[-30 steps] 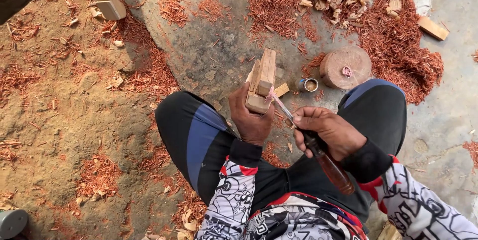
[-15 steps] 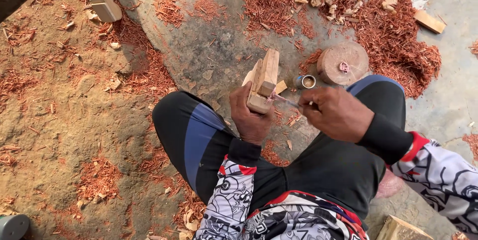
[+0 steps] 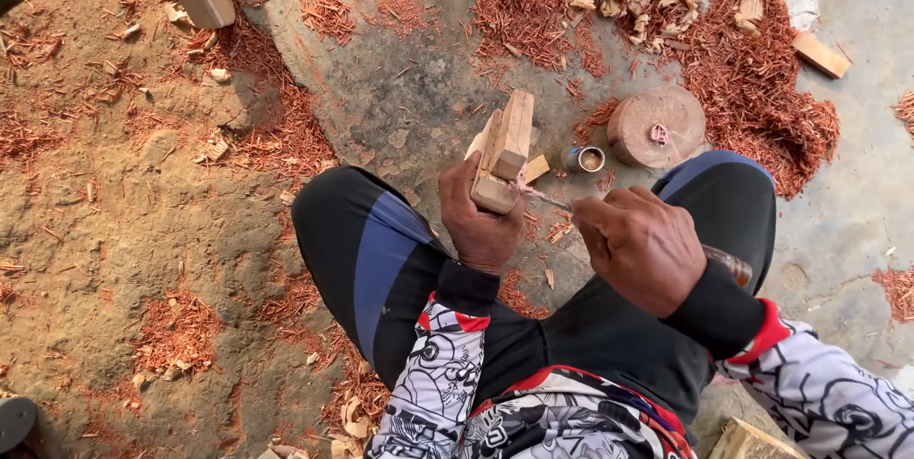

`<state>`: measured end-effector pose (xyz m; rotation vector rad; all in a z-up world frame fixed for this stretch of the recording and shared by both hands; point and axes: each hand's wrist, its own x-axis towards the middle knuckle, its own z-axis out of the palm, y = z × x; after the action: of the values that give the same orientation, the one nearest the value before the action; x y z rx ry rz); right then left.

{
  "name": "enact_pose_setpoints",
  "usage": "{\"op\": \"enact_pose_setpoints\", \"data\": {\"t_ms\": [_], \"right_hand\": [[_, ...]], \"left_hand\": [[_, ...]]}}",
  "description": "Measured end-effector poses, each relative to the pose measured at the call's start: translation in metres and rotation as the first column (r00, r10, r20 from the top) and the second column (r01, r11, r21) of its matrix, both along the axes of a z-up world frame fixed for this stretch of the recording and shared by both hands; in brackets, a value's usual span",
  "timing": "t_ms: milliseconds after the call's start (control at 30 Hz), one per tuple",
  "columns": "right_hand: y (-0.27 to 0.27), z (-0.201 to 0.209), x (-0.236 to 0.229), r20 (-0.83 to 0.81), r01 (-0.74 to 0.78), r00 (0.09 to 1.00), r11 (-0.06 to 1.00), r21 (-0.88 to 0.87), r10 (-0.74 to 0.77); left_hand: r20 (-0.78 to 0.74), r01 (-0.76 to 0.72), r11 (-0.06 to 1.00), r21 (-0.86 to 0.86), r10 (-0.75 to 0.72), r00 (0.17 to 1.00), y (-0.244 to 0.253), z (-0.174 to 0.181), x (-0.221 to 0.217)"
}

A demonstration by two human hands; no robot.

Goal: Applying wood filler to a wooden furniture component and then shaping it with a carving tool.

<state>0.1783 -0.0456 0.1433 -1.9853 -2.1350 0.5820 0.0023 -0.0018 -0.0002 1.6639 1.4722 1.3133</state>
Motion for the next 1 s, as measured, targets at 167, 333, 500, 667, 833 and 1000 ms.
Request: {"op": "enact_pose_setpoints", "data": {"t_ms": [167, 333, 500, 667, 833, 1000], "right_hand": [[-0.001, -0.024, 0.009, -0.289, 0.047, 0.957, 0.999, 0.014, -0.041], [0.011, -0.036, 0.002, -0.589, 0.096, 0.283, 0.633, -0.768, -0.757], [0.001, -0.044, -0.004, -0.591, 0.057, 0.254, 0.622, -0.781, -0.766], [-0.004, -0.059, 0.003, -0.755, 0.089, 0.423, 0.852, -0.516, -0.501], [0.006, -0.034, 0.006, -0.538, 0.124, 0.82, 0.978, -0.165, -0.195], [0.016, -0.045, 0.012, -0.422, 0.058, 0.904, 0.998, -0.037, -0.068]], "left_hand": [[0.084, -0.016, 0.999, -0.043, 0.019, 0.996, 0.002, 0.004, 0.0], [0.096, -0.027, 0.999, -0.038, 0.03, 0.995, 0.002, 0.005, 0.002], [0.058, -0.055, 0.998, -0.038, 0.058, 0.997, 0.002, 0.005, 0.005], [0.089, -0.074, 0.994, -0.079, 0.081, 0.993, 0.003, 0.003, 0.006], [0.009, -0.063, 0.996, -0.059, 0.064, 0.998, 0.006, 0.005, 0.006], [0.024, -0.038, 0.998, -0.05, 0.039, 0.999, 0.009, 0.005, 0.005]]}}
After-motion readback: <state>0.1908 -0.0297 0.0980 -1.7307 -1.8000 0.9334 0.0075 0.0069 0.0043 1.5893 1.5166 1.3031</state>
